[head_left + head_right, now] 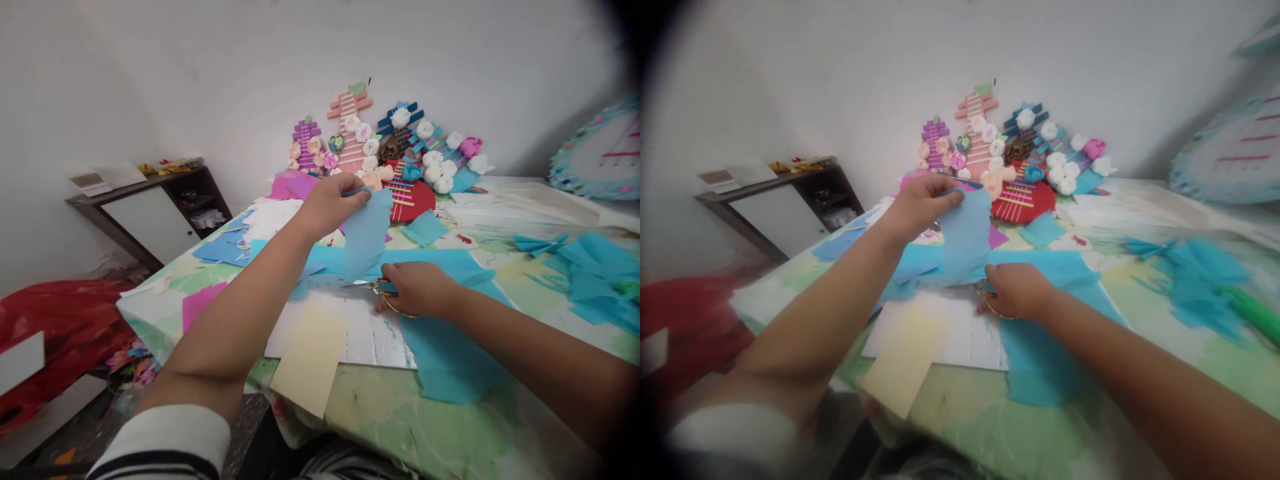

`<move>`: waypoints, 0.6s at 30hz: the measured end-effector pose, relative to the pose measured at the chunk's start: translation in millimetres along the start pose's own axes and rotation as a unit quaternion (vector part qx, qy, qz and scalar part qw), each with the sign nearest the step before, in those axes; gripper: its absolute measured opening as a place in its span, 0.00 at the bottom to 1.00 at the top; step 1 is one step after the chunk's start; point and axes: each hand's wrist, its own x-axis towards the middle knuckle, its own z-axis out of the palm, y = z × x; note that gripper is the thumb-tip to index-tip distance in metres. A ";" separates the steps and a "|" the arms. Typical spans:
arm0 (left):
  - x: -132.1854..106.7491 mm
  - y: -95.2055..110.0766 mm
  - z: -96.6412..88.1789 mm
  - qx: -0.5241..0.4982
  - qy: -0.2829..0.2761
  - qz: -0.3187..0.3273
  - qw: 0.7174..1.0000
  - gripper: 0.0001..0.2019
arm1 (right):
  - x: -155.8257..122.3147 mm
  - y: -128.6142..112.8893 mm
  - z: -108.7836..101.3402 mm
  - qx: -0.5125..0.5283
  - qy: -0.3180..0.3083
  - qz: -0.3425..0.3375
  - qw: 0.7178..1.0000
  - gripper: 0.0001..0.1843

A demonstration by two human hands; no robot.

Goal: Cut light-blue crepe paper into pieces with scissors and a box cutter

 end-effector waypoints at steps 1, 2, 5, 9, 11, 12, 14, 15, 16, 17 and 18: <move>0.4 -0.3 -0.2 0.002 0.002 0.002 1.000 0.03 | 1.3 -1.0 -0.6 0.002 0.000 0.000 1.000 0.25; 0.8 -0.7 -0.5 0.003 0.003 0.004 1.000 0.03 | 2.5 -1.7 -1.0 0.004 0.000 0.001 1.000 0.24; 1.8 -2.2 -1.3 0.003 0.005 0.008 1.000 0.03 | 4.7 -2.3 -1.1 0.012 -0.006 0.002 1.000 0.22; 1.4 -3.5 -1.8 0.002 0.016 0.019 1.000 0.02 | 3.4 -1.9 0.7 0.019 -0.005 0.005 1.000 0.18; 0.4 -3.4 -1.5 0.002 0.018 0.018 1.000 0.02 | 1.7 -2.1 1.4 0.022 -0.005 0.011 1.000 0.17; -0.1 -3.4 -1.3 0.001 0.015 0.015 1.000 0.03 | 0.9 -2.3 1.5 0.022 -0.005 0.013 1.000 0.16; -0.7 -3.3 -0.9 -0.003 0.007 0.010 1.000 0.03 | -0.5 -2.9 1.3 0.023 -0.005 0.013 1.000 0.17; -0.7 -3.4 -0.9 -0.005 0.005 0.010 1.000 0.03 | -1.1 -3.1 1.0 0.023 -0.006 0.009 1.000 0.19; -0.5 -3.6 -1.1 -0.006 0.006 0.011 1.000 0.03 | -1.8 -3.2 0.6 0.024 -0.007 0.004 1.000 0.20; -0.2 -3.9 -1.6 -0.006 0.009 0.014 1.000 0.03 | -2.9 -3.2 0.2 0.026 -0.007 -0.002 1.000 0.21; 0.3 -4.1 -2.4 -0.006 0.012 0.018 1.000 0.04 | -4.5 -3.0 -0.4 0.028 -0.007 -0.008 1.000 0.22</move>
